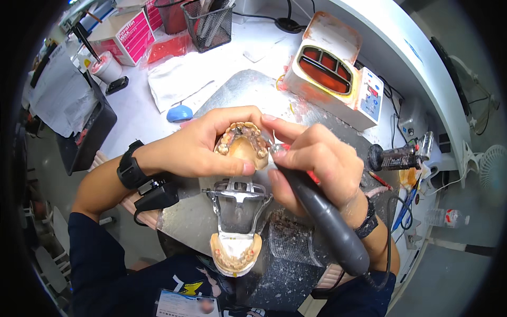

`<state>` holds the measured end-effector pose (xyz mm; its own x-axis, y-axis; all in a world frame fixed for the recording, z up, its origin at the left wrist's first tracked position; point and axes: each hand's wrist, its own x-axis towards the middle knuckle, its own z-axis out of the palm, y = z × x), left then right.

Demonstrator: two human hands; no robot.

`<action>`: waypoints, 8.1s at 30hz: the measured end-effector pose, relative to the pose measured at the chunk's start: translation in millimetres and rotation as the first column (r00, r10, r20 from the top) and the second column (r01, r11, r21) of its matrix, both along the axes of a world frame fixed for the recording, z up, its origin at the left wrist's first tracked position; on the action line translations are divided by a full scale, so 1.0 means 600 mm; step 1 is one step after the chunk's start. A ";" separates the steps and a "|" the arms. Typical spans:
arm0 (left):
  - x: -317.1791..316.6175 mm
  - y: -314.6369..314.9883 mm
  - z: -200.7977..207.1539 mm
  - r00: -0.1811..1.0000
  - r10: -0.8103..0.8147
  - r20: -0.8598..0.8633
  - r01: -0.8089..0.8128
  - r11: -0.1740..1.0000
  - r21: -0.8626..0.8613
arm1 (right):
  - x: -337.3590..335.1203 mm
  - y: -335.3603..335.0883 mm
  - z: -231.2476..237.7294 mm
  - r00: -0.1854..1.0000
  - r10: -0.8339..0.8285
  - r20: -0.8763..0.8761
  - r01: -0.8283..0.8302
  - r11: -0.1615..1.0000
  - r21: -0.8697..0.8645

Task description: Polishing and refining a dental bridge model using a rotary tool in a laboratory setting.

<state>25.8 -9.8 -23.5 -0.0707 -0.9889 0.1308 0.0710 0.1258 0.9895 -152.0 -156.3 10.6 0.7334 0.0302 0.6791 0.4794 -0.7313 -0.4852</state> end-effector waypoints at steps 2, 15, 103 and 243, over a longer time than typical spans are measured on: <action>0.000 0.003 0.001 1.000 -0.004 0.011 0.004 1.000 0.016 | -0.005 0.003 0.002 0.995 0.051 -0.088 -0.051 0.999 0.001; -0.005 0.008 0.008 0.993 0.074 0.092 -0.071 0.997 -0.038 | -0.006 0.029 0.025 0.978 -0.114 -0.175 0.110 0.993 -0.032; 0.006 0.013 0.071 0.978 -0.066 0.198 -0.012 0.930 0.367 | -0.048 -0.025 0.064 0.789 -0.282 -0.546 0.478 0.841 0.256; -0.001 -0.004 -0.003 0.970 0.154 0.188 -0.126 0.980 -0.157 | 0.017 0.023 0.006 0.990 -0.136 -0.023 0.137 0.987 0.082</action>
